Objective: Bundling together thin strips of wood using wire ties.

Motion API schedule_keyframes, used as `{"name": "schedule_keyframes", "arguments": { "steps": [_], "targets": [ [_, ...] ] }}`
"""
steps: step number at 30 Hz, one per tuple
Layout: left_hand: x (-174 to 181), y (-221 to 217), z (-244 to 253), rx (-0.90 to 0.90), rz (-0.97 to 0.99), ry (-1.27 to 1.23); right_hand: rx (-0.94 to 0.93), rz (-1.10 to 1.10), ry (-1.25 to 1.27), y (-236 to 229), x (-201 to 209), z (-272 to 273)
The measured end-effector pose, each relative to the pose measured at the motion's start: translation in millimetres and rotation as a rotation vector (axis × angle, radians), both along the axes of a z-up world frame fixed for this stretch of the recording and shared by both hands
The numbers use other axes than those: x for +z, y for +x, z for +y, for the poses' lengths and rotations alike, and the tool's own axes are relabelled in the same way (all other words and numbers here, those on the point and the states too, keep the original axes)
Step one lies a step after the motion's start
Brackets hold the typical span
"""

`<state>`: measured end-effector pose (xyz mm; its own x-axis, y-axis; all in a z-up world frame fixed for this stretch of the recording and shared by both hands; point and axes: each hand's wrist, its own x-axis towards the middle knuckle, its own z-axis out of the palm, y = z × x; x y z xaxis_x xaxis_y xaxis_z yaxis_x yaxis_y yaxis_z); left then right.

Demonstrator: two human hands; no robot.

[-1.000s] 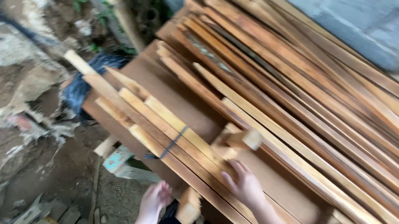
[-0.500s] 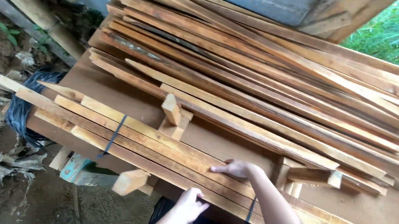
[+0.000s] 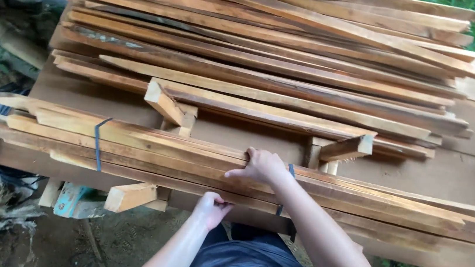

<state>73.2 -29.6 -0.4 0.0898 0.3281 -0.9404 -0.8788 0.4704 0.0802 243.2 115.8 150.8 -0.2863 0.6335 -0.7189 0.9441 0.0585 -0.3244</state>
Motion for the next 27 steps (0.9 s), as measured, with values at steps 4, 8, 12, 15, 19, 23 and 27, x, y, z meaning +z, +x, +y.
{"name": "schedule_keyframes", "arguments": {
  "steps": [4,8,12,15,19,23,27],
  "targets": [
    [-62,-13,-15,-0.07,-0.015,0.083,0.018,-0.027,0.246,-6,20,-38],
    [-89,-28,-23,-0.412,0.19,0.067,0.066,-0.053,0.571,-5,2,-88],
    [-2,-34,-18,-1.438,0.665,0.208,0.073,-0.017,0.659,-2,-4,-120],
    [28,-27,-14,-2.118,0.775,0.309,0.082,-0.025,0.65,-3,-10,-122],
    [159,-10,21,-2.04,0.532,0.741,-0.133,0.388,0.862,5,20,-130],
    [192,17,62,-1.661,0.398,1.149,-0.617,0.895,0.784,37,31,-169],
    [176,87,105,-1.635,0.745,1.123,-1.126,0.814,0.426,77,-4,-217]
  ]
}}
